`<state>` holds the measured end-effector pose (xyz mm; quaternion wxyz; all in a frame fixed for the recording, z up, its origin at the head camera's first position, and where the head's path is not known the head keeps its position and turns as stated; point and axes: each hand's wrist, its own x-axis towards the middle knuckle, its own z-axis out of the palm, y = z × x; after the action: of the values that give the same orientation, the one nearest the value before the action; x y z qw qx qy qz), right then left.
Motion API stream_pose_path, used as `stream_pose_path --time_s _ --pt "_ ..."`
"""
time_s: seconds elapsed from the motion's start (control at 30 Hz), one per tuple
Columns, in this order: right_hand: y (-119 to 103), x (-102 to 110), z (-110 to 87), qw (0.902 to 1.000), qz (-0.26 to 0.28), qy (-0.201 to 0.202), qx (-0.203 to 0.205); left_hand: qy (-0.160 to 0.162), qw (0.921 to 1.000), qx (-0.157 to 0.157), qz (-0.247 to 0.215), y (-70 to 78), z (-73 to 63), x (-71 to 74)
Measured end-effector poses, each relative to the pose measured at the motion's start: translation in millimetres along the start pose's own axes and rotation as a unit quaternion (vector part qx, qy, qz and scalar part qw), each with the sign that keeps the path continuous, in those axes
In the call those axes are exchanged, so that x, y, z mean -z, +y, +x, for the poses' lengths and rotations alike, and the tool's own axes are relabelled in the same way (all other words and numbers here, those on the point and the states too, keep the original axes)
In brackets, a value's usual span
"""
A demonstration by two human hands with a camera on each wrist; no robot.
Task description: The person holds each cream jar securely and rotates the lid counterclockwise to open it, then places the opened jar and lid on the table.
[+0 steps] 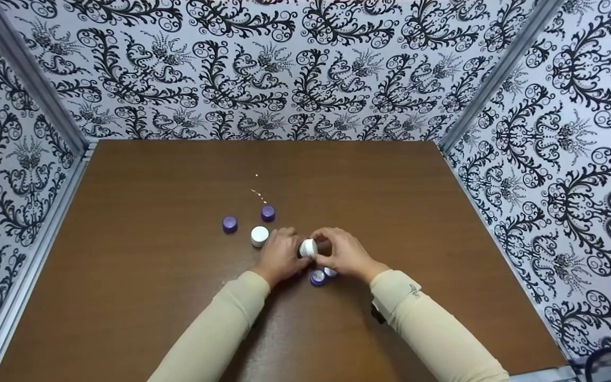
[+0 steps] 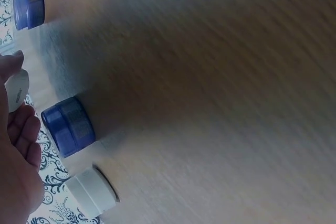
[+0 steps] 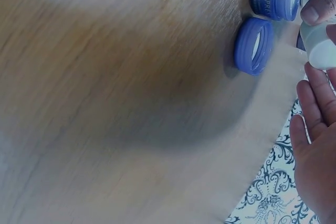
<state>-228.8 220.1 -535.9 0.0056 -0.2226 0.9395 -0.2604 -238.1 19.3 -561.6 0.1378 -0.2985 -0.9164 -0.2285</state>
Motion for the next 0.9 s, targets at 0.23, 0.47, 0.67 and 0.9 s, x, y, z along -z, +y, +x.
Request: stream_pose_path --time_s 0.23,0.47,0.67,0.9 --pt "0.1 1.9 -1.3 0.9979 0.06 -0.003 -0.023 0.002 1.0 0.002 0.0 2.8 0.2 3.6" --pt "-0.1 3.3 -2.9 0.9954 0.085 -0.018 -0.039 0.008 1.0 -0.004 0.004 6.1 -0.5 7.7" --pt "-2.1 3.4 -1.8 0.9947 0.092 -0.015 -0.042 0.016 0.9996 -0.011 0.021 6.1 -0.7 8.2" --pt "-0.8 1.1 -1.0 0.9945 0.095 -0.012 -0.042 0.02 0.9995 -0.014 0.018 5.6 -1.5 7.3"
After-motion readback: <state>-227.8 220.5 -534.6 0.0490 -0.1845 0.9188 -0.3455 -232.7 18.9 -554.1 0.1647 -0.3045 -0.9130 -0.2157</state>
